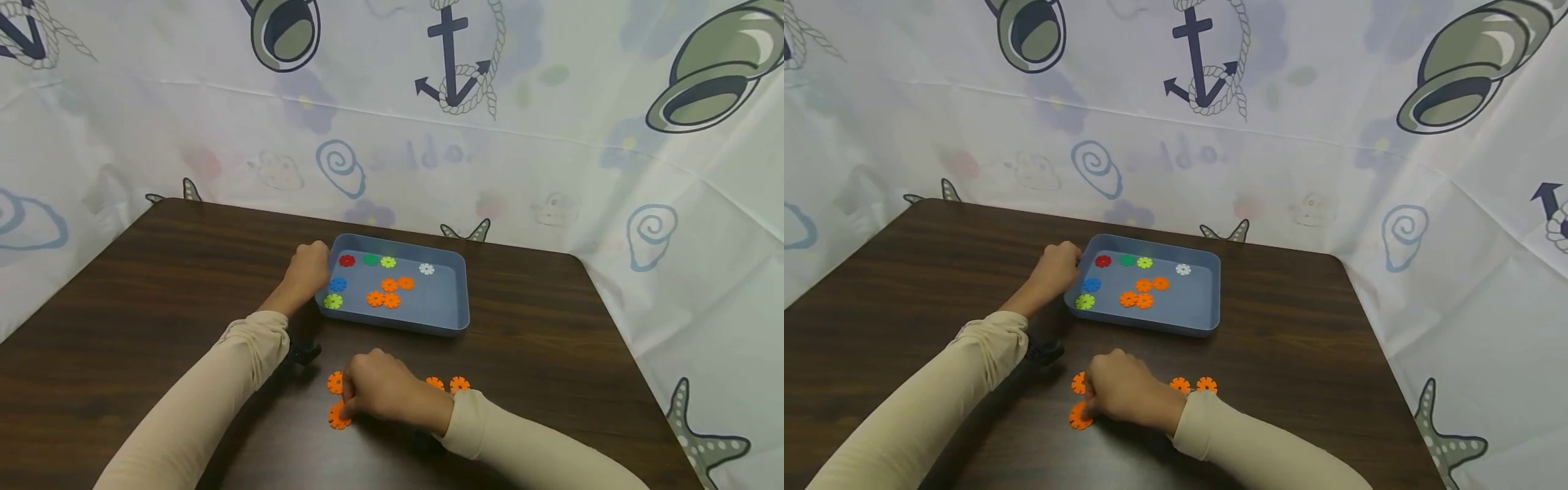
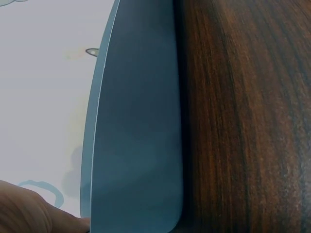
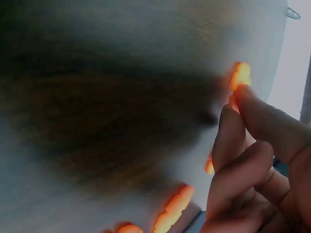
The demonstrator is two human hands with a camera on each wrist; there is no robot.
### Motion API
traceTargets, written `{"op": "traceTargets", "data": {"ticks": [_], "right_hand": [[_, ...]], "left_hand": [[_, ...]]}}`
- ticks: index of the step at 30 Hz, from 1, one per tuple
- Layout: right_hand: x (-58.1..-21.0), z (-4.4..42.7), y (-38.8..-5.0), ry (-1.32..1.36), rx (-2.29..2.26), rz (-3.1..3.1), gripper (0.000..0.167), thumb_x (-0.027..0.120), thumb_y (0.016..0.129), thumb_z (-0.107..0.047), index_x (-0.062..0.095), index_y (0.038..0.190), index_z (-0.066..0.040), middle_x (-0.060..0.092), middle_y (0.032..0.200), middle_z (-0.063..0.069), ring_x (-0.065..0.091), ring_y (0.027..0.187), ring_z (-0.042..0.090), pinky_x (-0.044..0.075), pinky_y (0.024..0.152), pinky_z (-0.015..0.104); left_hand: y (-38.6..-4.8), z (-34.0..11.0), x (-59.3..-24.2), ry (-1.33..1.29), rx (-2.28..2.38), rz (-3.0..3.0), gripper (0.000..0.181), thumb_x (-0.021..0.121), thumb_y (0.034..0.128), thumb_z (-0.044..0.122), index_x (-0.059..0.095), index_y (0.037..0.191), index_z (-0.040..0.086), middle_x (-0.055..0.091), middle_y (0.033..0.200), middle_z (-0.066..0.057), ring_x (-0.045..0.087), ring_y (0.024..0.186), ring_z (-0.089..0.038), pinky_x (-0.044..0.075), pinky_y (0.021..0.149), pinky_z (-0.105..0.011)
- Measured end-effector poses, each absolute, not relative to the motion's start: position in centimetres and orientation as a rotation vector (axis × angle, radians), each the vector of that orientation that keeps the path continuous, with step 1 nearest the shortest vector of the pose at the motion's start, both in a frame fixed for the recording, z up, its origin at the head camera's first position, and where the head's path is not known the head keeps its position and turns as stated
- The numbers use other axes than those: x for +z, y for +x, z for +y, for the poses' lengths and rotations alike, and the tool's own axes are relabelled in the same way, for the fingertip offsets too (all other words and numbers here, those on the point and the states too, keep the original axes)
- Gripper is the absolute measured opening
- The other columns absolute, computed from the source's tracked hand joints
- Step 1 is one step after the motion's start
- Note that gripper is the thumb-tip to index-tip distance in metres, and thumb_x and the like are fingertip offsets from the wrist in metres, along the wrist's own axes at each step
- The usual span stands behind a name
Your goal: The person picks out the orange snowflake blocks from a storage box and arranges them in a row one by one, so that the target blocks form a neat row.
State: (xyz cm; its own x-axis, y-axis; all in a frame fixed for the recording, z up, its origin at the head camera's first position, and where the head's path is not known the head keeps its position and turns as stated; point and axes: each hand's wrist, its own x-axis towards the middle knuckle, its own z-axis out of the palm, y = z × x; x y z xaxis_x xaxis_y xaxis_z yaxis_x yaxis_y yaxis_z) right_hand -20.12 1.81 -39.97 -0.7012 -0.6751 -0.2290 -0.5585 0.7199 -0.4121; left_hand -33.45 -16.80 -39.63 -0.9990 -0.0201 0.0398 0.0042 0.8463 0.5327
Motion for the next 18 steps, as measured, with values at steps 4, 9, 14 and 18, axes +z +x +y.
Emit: {"op": "traceTargets", "data": {"ticks": [4, 9, 14, 18], "right_hand": [[-39.7, 1.7, -20.3, -0.987, -0.396, 2.610, 0.034, 0.087, 0.077, -0.031, 0.059, 0.059, -0.024, 0.053, 0.058, -0.016, 0.049, 0.054, 0.001, 0.042, 0.047, 0.019], [-37.3, 2.3, -23.9, -0.887, -0.451, 2.709, 0.027, 0.084, 0.082, -0.029, 0.062, 0.067, -0.022, 0.057, 0.062, -0.011, 0.050, 0.054, 0.006, 0.043, 0.047, 0.023], [-36.6, 3.6, -29.7, -0.666, -0.353, 2.897, 0.021, 0.083, 0.083, -0.027, 0.068, 0.087, -0.012, 0.067, 0.084, 0.001, 0.060, 0.070, 0.017, 0.051, 0.062, 0.031], [-38.0, 4.4, -32.3, -0.598, -0.282, 2.895, 0.033, 0.083, 0.083, -0.026, 0.069, 0.105, -0.007, 0.070, 0.104, 0.006, 0.065, 0.087, 0.021, 0.057, 0.076, 0.037]], "left_hand": [[-33.4, -16.8, -39.5, 0.014, -0.848, -2.976, 0.018, 0.050, 0.0955, -0.003, 0.061, 0.081, -0.005, 0.057, 0.073, -0.016, 0.057, 0.065, -0.026, 0.052, 0.057, -0.034], [-33.4, -16.9, -39.5, -0.001, -0.849, -2.965, 0.023, 0.049, 0.0935, -0.005, 0.057, 0.073, -0.002, 0.053, 0.067, -0.013, 0.053, 0.062, -0.024, 0.053, 0.057, -0.036], [-33.4, -16.9, -39.5, -0.005, -0.872, -2.957, 0.017, 0.052, 0.0928, -0.006, 0.061, 0.079, -0.005, 0.060, 0.072, -0.016, 0.059, 0.064, -0.025, 0.059, 0.062, -0.039], [-33.4, -16.9, -39.5, -0.003, -0.887, -2.960, 0.016, 0.052, 0.0938, -0.005, 0.063, 0.082, -0.006, 0.061, 0.073, -0.017, 0.060, 0.064, -0.025, 0.058, 0.062, -0.037]]}}
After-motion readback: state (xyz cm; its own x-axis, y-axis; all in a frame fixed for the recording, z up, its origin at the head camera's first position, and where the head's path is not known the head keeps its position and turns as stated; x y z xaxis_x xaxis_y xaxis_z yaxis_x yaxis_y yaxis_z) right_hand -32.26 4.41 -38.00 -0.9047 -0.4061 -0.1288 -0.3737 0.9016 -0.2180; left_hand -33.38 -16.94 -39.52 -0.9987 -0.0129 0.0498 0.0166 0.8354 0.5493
